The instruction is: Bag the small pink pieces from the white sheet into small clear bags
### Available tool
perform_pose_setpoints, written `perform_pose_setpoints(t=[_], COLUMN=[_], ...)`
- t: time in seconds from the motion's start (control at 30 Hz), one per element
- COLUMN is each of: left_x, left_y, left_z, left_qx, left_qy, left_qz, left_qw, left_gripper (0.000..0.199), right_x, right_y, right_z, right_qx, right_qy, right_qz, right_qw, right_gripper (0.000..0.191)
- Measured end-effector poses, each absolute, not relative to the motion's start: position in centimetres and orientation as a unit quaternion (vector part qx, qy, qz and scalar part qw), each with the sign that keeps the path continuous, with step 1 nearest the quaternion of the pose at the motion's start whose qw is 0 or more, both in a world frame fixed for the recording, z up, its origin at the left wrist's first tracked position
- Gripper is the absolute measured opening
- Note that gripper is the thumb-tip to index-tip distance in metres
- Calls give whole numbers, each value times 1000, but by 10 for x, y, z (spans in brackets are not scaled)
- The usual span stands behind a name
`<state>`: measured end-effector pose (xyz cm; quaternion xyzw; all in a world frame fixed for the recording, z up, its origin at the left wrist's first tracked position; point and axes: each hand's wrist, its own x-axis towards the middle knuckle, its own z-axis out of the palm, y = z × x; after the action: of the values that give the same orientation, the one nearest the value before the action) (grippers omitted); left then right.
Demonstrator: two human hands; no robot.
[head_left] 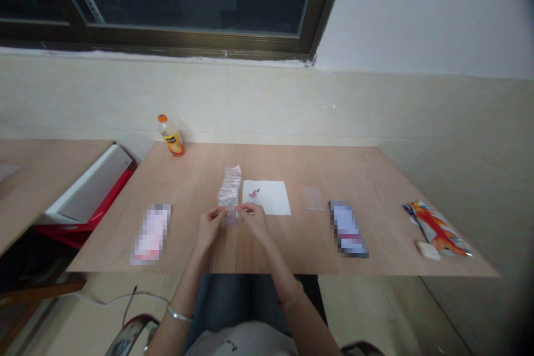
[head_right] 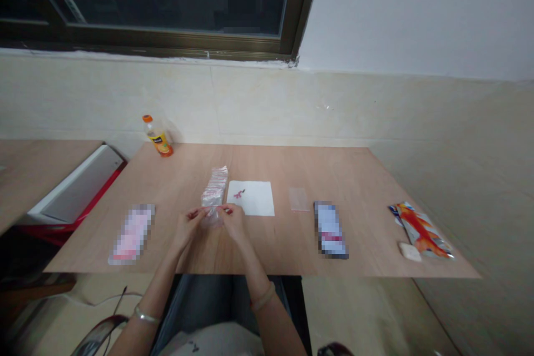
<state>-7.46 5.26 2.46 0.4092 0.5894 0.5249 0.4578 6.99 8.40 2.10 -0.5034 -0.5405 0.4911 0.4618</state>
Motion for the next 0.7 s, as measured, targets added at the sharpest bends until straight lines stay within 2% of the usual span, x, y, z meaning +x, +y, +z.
perform_pose_setpoints(t=[0.23,0.33,0.53,0.7], left_x=[-89,-89,-88,-90], left_y=[66,71,82,96], left_z=[7,3,-5,-9], left_qx=[436,435,424,412], left_qy=[642,648,657,656], left_qz=[534,529,519,532], left_qw=[335,332,345,341], left_gripper=[27,24,21,20], right_x=[52,48,41,36], right_y=[102,107,113,121], right_z=[-6,-11,-20,-26], right_qx=[-568,-571,-580,-576], right_qy=[-541,-547,-536,-530], right_qz=[418,420,412,411], right_qw=[458,445,455,467], right_gripper=[13,13,34,36])
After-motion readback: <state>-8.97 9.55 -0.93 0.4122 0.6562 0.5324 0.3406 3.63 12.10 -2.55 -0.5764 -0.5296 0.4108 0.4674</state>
